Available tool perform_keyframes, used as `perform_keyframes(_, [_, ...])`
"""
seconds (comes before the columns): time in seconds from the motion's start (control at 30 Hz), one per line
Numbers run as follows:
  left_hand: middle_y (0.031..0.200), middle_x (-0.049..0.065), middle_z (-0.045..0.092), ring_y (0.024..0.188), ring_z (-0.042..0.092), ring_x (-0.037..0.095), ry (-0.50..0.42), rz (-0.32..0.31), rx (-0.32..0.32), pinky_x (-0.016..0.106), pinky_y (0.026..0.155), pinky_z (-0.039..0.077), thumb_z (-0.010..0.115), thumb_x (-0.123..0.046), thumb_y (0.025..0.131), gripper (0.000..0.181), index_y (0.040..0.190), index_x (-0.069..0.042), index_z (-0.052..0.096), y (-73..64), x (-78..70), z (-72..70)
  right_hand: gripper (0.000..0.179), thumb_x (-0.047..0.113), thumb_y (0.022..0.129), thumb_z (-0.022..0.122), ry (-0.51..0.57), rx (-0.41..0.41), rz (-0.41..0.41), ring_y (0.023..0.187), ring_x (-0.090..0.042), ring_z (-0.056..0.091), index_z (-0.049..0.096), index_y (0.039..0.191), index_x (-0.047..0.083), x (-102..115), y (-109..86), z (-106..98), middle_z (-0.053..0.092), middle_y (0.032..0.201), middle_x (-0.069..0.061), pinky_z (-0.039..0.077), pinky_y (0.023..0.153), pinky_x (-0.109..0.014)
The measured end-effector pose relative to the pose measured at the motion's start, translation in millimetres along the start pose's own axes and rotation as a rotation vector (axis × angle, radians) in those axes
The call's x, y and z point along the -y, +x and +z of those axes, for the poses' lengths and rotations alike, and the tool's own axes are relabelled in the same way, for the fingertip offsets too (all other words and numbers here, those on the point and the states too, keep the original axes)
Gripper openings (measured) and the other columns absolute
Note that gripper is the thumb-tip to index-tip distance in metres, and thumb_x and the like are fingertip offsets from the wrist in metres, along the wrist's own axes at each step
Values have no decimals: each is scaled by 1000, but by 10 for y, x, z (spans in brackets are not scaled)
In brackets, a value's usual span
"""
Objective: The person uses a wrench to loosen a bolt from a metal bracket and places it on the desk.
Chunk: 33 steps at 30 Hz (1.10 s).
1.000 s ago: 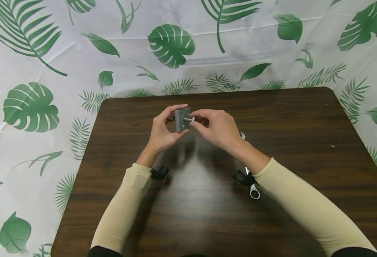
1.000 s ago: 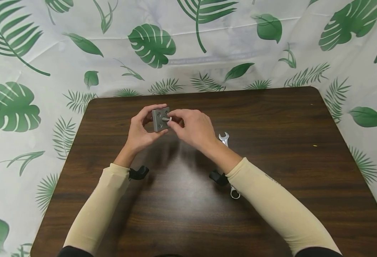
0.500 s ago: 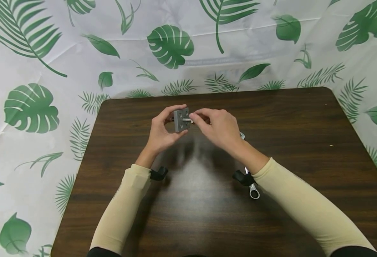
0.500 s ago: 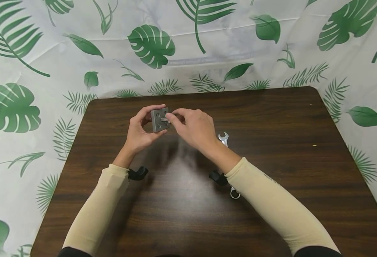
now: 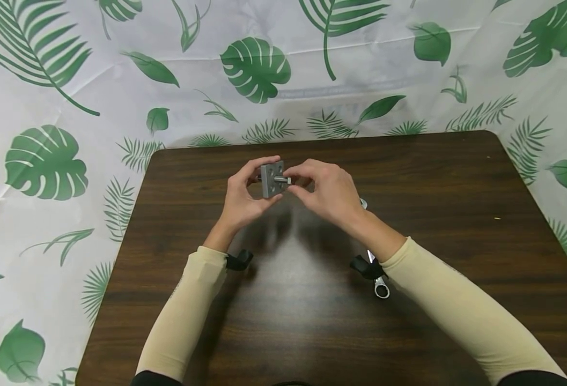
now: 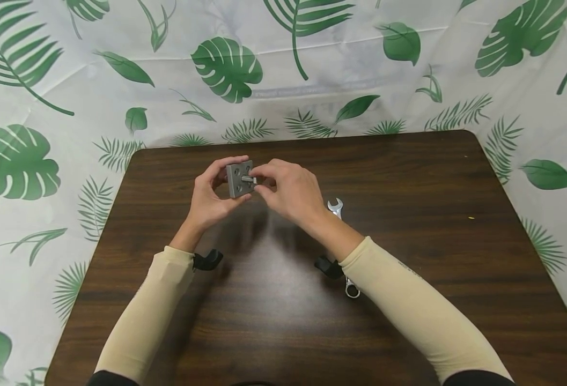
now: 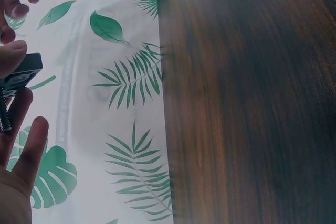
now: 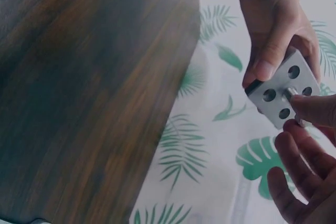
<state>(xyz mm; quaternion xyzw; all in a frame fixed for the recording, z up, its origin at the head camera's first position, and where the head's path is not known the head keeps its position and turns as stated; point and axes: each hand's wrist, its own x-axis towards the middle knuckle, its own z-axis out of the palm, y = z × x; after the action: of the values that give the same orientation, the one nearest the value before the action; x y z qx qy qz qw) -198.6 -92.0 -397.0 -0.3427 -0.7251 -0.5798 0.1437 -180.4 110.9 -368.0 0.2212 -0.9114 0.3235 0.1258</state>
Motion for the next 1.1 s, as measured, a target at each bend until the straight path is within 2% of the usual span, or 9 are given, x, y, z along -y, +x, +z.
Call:
perform_keyframes(0.13, [123,25,62,93,65,31,0,-2,-2,49,72,49,78,22,65,66,126,10,55,-7,12,-1,32,22,83,81,14,-21,-35,76,-10,65,73,114,19,-9,-8,15,69,95,6,49,64,-35])
perform_keyframes(0.23, [121,25,62,91,65,34,3,3,-7,50,71,49,79,21,65,66,126,10,55,-4,14,-1,35,37,87,75,12,-20,33,73,-7,64,72,118,20,-6,-7,13,70,91,7,48,63,-34])
perform_keyframes(0.33, [119,25,63,89,65,34,4,8,-6,51,70,49,79,20,66,66,126,9,55,4,8,3,38,51,93,62,-6,-6,130,69,-6,61,74,114,21,-1,-1,1,70,81,9,45,60,-34])
perform_keyframes(0.47, [116,24,63,90,65,33,5,8,4,51,70,49,80,17,68,65,127,9,55,12,1,14,39,51,96,55,-34,21,180,66,-8,58,77,104,20,-1,-3,-6,67,73,9,42,57,-34])
perform_keyframes(0.6, [118,24,63,92,65,33,6,7,4,50,71,49,80,17,68,64,127,9,56,9,4,15,28,42,94,64,-32,12,127,65,-7,59,76,103,19,0,-7,7,68,75,9,43,56,-33])
perform_keyframes(0.7, [121,25,62,94,65,33,4,3,2,50,72,49,79,18,67,65,127,9,55,-1,6,7,21,31,89,72,-22,-16,46,70,-9,63,75,105,18,-1,-10,21,70,84,7,46,59,-34])
perform_keyframes(0.9, [122,25,61,94,65,31,3,-12,5,50,72,48,79,21,66,66,127,9,55,-1,-2,-4,23,10,80,80,5,-120,-135,80,-13,66,75,101,16,-24,-20,60,68,95,5,51,66,-35])
perform_keyframes(1.0, [122,24,62,94,65,32,5,-9,5,50,72,48,79,20,66,65,126,9,55,3,0,-10,27,14,79,82,21,-138,-141,80,-12,64,75,105,16,-28,-24,68,68,95,4,50,66,-35])
perform_keyframes(1.1, [121,25,62,93,65,34,5,-2,1,51,72,48,79,19,67,65,126,9,55,7,-2,-17,31,30,85,78,26,-117,-55,77,-11,64,73,112,16,-17,-20,65,71,92,5,49,64,-36])
